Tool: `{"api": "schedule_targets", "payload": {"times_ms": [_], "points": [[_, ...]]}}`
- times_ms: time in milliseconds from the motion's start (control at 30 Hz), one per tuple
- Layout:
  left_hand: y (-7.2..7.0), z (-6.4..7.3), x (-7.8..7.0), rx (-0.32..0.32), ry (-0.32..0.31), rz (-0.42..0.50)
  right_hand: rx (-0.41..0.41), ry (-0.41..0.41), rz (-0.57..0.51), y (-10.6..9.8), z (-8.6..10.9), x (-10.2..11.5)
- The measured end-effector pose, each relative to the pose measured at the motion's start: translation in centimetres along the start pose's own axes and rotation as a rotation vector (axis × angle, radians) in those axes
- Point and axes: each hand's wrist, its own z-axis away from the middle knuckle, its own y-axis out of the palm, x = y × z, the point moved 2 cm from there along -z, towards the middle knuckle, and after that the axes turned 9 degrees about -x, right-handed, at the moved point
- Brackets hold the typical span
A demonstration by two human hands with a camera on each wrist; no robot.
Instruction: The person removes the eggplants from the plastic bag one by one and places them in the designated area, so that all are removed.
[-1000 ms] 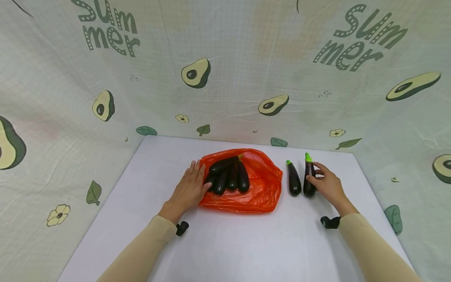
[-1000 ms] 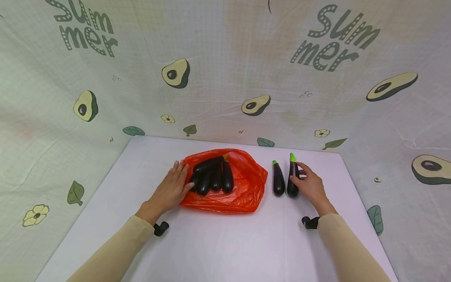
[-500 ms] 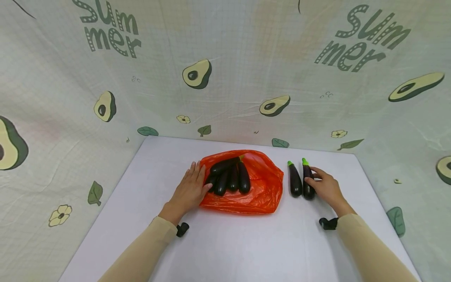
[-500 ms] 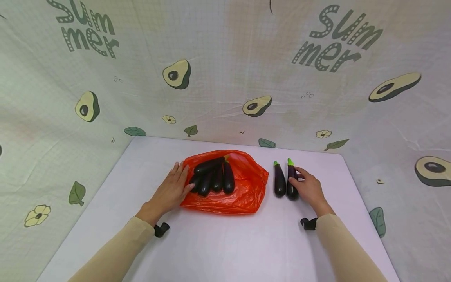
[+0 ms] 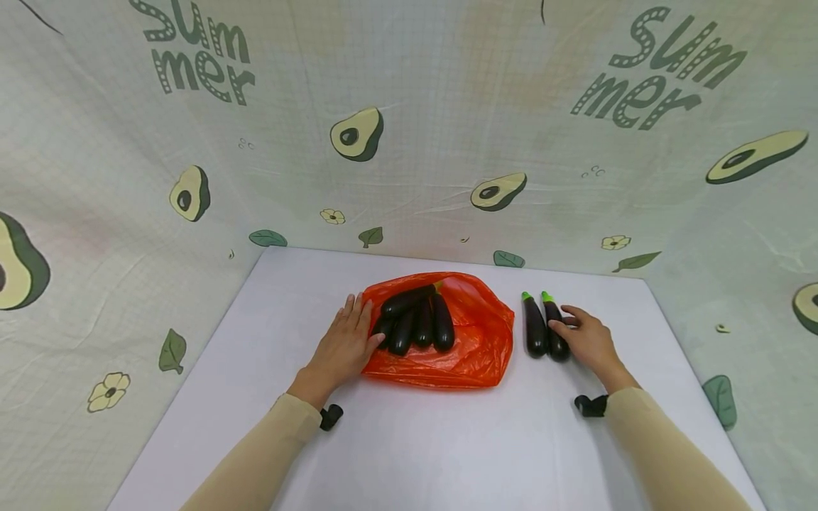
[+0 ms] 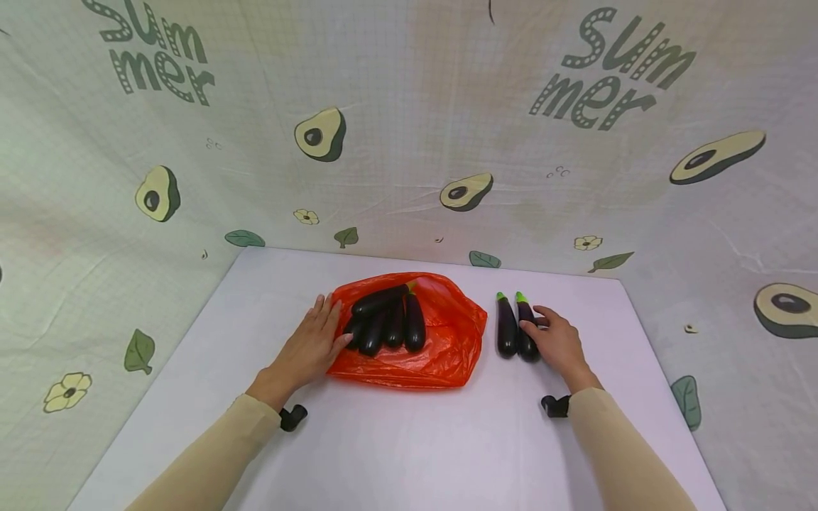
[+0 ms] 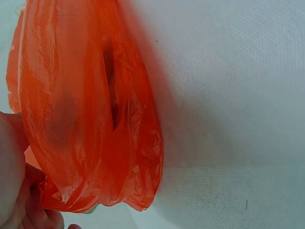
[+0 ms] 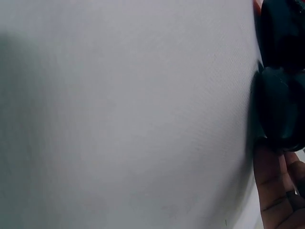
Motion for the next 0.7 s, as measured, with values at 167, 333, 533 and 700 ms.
{"api": "schedule_targets", "payload": {"times_ms": [167, 333, 533, 700], "points": [[-0.08, 0.06, -0.05, 0.004, -0.009, 0.013, -0.002, 0.005, -0.005, 0.11, -0.02, 0.03], [-0.06, 0.06, -0.07, 0.006, -0.013, 0.008, -0.001, 0.03, -0.01, 0.31, 0.03, -0.12], [-0.15, 0.06, -0.1, 0.003, -0.007, 0.005, -0.02, 0.039, -0.017, 0.6, 0.06, -0.28], [-0.24, 0.05, -0.05, 0.003, -0.005, 0.005, -0.047, 0.042, -0.033, 0.54, 0.15, -0.15]]}}
